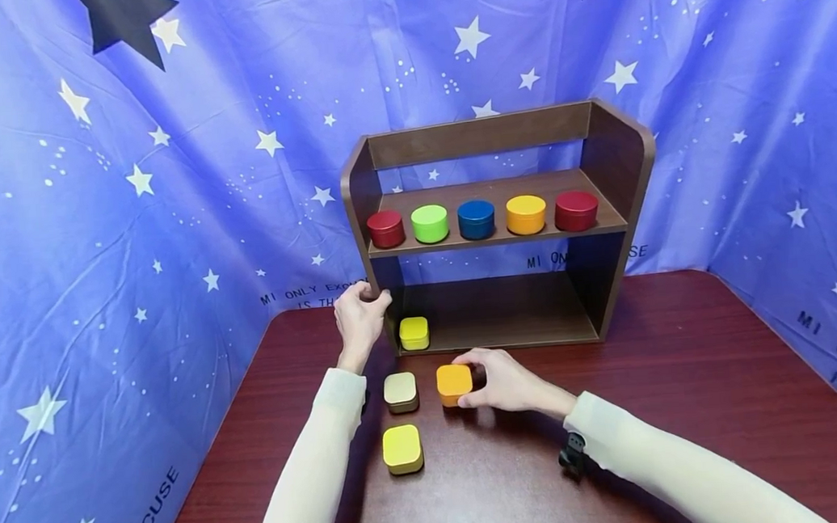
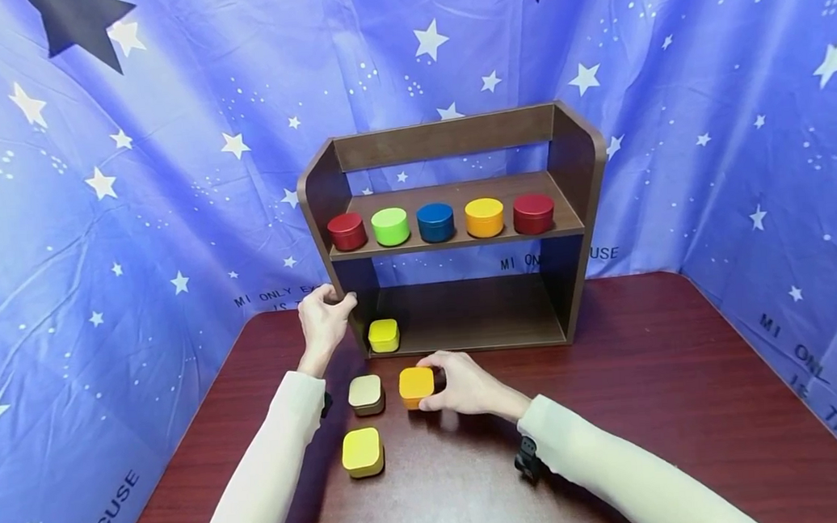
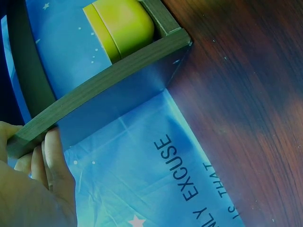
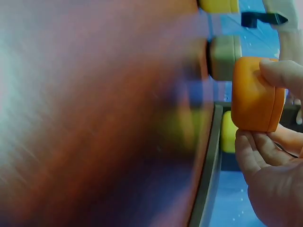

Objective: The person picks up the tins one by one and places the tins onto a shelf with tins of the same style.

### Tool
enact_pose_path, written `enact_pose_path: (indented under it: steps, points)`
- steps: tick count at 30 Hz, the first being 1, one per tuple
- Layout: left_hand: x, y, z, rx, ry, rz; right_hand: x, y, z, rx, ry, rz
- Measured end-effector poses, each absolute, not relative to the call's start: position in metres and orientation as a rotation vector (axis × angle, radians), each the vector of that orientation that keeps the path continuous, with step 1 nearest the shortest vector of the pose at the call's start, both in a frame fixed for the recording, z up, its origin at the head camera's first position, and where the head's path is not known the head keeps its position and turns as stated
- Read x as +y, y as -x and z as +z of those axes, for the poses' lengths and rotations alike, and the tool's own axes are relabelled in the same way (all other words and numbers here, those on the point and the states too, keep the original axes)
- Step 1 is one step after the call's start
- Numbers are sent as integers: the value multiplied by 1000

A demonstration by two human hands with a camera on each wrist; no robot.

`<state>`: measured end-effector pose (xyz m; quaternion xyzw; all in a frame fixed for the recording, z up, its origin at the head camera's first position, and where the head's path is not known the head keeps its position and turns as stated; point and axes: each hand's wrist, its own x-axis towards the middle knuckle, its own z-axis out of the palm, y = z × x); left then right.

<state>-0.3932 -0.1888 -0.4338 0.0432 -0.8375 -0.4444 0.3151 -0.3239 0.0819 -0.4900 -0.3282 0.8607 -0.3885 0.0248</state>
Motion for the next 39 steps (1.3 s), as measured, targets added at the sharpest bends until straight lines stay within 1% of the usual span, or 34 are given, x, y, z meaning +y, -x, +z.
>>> enact_pose_path:
  steps: [11, 25, 39]
  points:
    - [-188, 393, -433, -2214, -125, -1160, 83, 360, -476, 2692, 964, -1260]
    - [-189, 396, -435, -2201, -110, -1173, 81, 396, -473, 2703, 913, -1242]
    - [-188, 395, -435, -2201, -119, -1162, 79, 424, -486, 2701, 821, -1219]
